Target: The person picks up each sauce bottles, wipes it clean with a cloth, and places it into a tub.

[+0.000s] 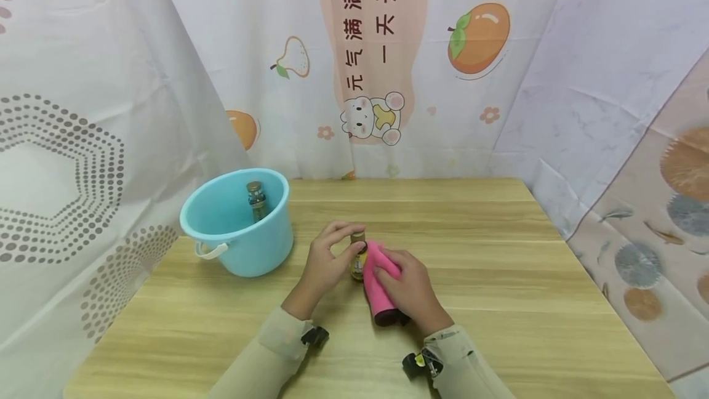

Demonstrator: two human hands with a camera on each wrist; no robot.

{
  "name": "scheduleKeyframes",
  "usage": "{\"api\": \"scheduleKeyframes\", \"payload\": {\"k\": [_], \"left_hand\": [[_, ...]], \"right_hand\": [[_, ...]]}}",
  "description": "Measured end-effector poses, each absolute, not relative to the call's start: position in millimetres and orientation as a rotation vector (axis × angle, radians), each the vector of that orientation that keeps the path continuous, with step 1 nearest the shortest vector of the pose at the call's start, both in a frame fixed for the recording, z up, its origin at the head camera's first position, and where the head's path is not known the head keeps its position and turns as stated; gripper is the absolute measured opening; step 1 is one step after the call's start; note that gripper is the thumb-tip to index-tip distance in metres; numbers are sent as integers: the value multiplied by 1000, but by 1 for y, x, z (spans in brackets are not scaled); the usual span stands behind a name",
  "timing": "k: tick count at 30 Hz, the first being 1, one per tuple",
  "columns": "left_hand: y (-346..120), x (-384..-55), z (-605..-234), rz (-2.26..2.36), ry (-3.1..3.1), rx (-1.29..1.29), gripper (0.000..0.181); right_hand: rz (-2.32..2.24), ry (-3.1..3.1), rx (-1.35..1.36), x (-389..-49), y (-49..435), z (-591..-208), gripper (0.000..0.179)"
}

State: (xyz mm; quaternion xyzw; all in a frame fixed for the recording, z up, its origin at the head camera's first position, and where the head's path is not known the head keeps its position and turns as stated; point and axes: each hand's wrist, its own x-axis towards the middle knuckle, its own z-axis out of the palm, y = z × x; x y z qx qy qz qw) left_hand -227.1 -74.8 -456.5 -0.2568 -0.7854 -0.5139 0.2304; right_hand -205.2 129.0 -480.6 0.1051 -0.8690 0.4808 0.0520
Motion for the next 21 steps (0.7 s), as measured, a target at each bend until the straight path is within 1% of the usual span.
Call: {"api": "scheduleKeyframes", "payload": {"k": [21], "left_hand": [[-75,-225,-457,-1478,-2140,-685,28]], "right_hand": [[1373,-2670,338,-202,129,-479,43]]}}
